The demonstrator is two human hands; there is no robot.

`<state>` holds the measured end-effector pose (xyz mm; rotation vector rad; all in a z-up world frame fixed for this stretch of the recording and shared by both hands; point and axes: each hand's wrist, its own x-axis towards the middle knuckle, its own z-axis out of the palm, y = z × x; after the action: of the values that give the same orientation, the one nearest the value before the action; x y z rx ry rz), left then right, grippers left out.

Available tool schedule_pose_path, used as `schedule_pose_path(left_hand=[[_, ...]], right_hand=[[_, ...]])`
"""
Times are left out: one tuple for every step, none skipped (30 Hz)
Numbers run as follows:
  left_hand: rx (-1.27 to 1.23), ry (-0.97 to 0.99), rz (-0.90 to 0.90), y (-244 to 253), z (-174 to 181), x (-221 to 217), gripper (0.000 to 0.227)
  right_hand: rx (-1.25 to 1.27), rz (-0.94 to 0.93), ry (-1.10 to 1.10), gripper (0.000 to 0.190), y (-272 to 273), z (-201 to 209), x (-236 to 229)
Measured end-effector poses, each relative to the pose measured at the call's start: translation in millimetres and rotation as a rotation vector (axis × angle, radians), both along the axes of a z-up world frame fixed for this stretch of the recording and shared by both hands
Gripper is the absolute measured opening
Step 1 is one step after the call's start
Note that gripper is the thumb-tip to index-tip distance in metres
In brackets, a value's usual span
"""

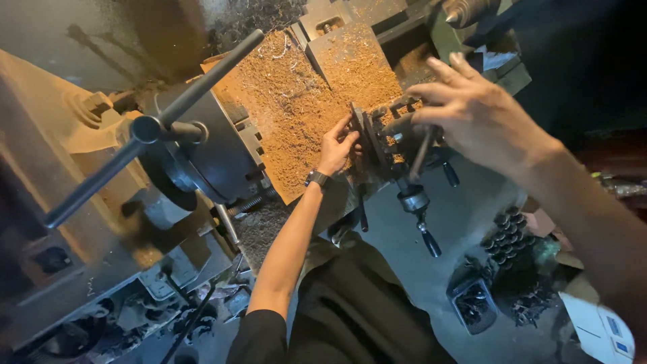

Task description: The person operates a metal lathe, adjusting the chuck and tool post while metal shavings accumulate. They then move to a workbench to assemble a gear-like component, inserting small cylindrical pieces into its slots using a hammer to tap them into place.

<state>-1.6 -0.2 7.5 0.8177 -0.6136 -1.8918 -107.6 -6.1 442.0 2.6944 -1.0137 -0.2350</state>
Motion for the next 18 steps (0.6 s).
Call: schedule_pose_path(left_hand=[[0.001, 0.001, -0.005, 0, -1, -1, 0.057], [0.003, 0.000, -0.006, 0, -2, 1, 0.058], [0.004, -0.004, -0.001, 1, -2, 2, 0.058], [0.010, 0.004, -0.005, 1, -2, 2, 0.058], [0.016, 0.011, -0.009, 0, -2, 3, 0.059], [0.019, 0.013, 0.002, 0, 1, 3, 0.059], [0.021, 0.011, 0.002, 0, 3, 3, 0.059], [0.022, 0.009, -0.003, 0, 5, 3, 0.059], [0.024, 0.011, 0.003, 1, 4, 2, 0.059], [0.010, -0.009, 0.003, 1, 3, 3, 0.059], [-0.004, -0.030, 0.002, 1, 3, 3, 0.058], [-0.001, -0.030, 0.010, 1, 6, 4, 0.058], [-0.019, -0.055, 0.011, 2, 10, 4, 0.057], [-0.038, -0.083, 0.008, 2, 12, 5, 0.056], [-0.035, -0.085, 0.011, 3, 10, 5, 0.056], [-0.038, -0.085, 0.011, 1, 9, 6, 0.056], [-0.040, -0.085, 0.010, 0, 8, 7, 0.056], [-0.041, -0.083, 0.002, 1, 12, 5, 0.056]], right_hand=[[0.152, -0.169, 0.023, 0.019, -1, 9, 8], [0.305, -0.335, 0.044, 0.022, -3, 18, 17], [0.307, -0.329, 0.042, 0.022, -1, 8, 10], [0.374, -0.388, 0.068, 0.025, 1, -2, 2], [0.440, -0.448, 0.094, 0.029, 3, -12, -6], [0.442, -0.437, 0.099, 0.029, 3, -8, 3], [0.421, -0.450, 0.106, 0.030, 3, -5, 12], [0.399, -0.468, 0.112, 0.032, 4, -2, 21], [0.400, -0.462, 0.116, 0.032, 3, -3, 18], [0.310, -0.533, 0.208, 0.033, 1, -4, 15], [0.218, -0.603, 0.300, 0.039, -2, -5, 12], [0.220, -0.594, 0.302, 0.039, -8, -1, 15], [0.023, -0.445, 0.198, 0.045, -13, 4, 18], [-0.170, -0.296, 0.089, 0.052, -18, 7, 20], [-0.167, -0.293, 0.086, 0.052, -27, 2, 17], [-0.238, -0.163, -0.021, 0.045, -36, -2, 14], [-0.308, -0.032, -0.127, 0.040, -45, -5, 11], [-0.309, -0.039, -0.125, 0.040, -42, -15, -15]])
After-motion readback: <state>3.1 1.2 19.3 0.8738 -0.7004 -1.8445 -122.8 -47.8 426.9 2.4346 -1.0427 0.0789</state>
